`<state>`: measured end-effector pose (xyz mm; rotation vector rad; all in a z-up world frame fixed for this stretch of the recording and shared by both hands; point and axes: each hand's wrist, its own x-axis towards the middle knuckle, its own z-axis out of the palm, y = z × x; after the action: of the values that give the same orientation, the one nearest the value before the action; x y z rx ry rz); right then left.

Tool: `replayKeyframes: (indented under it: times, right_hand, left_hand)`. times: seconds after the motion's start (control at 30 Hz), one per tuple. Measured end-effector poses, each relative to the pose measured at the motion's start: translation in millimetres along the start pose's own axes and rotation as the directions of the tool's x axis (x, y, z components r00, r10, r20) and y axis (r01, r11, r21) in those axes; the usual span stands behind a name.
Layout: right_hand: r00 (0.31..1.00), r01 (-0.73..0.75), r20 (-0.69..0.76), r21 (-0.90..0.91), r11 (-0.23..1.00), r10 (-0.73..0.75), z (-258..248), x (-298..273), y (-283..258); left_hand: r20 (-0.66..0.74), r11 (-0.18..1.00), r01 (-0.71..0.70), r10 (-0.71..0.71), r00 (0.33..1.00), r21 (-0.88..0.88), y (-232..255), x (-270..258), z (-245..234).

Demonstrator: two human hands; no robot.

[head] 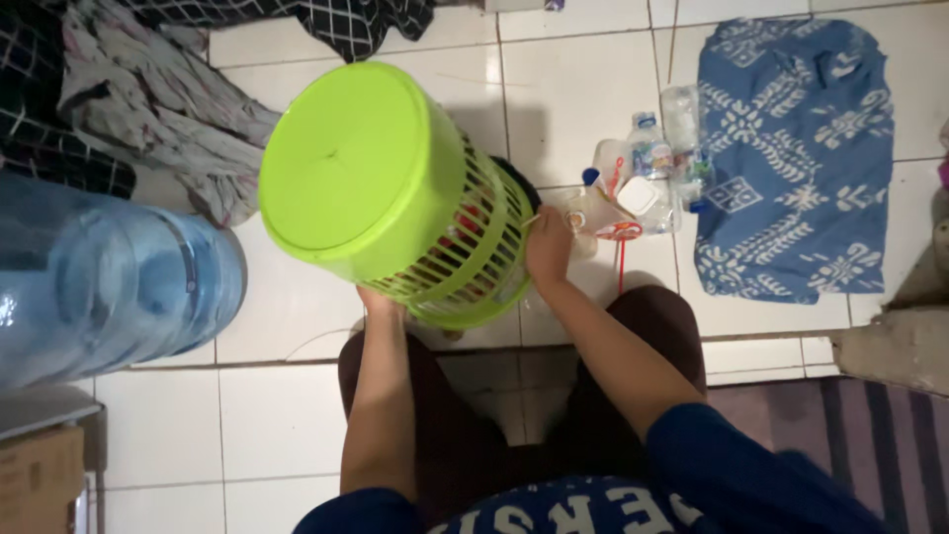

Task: The person sorts waste from a green plastic basket into a black plastic bag. They pick up items one by one, including food scraps, plastic bottles, and wrappers, and place them into the bag. The person also picks up spilled items from the floor and puts them into the bag.

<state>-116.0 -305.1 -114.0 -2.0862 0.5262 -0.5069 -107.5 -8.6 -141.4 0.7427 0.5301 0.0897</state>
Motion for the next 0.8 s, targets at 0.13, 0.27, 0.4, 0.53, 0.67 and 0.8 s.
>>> replayKeyframes:
  times: [0.13,0.27,0.4,0.53,0.67,0.8]
  right_hand:
    - [0.994,0.089,-0.046,-0.126,0.988,-0.095,13,10,25]
    - [0.998,0.068,-0.003,-0.199,0.978,-0.07,24,34,54]
    - [0.999,-0.034,0.019,-0.28,0.959,0.041,34,46,65]
    - [0.999,0.033,0.013,-0.213,0.976,-0.031,51,51,75]
    - [0.998,-0.031,0.054,-0.229,0.973,0.045,44,52,72]
    - [0.994,-0.098,0.043,-0.047,0.994,0.1,16,50,29]
  left_hand:
    - [-0.137,0.953,-0.009,0.053,0.989,0.301,-15,23,-25]
    - [-0.14,0.685,-0.082,0.262,0.955,0.723,-28,39,-30]
    - [-0.045,0.551,-0.15,0.325,0.945,0.821,-31,41,-34]
    - [-0.015,0.797,-0.164,0.213,0.977,0.582,-28,43,-26]
    - [-0.147,0.825,0.059,0.03,0.989,0.563,-20,42,-23]
    - [-0.134,0.866,0.14,-0.085,0.987,0.481,-15,29,4]
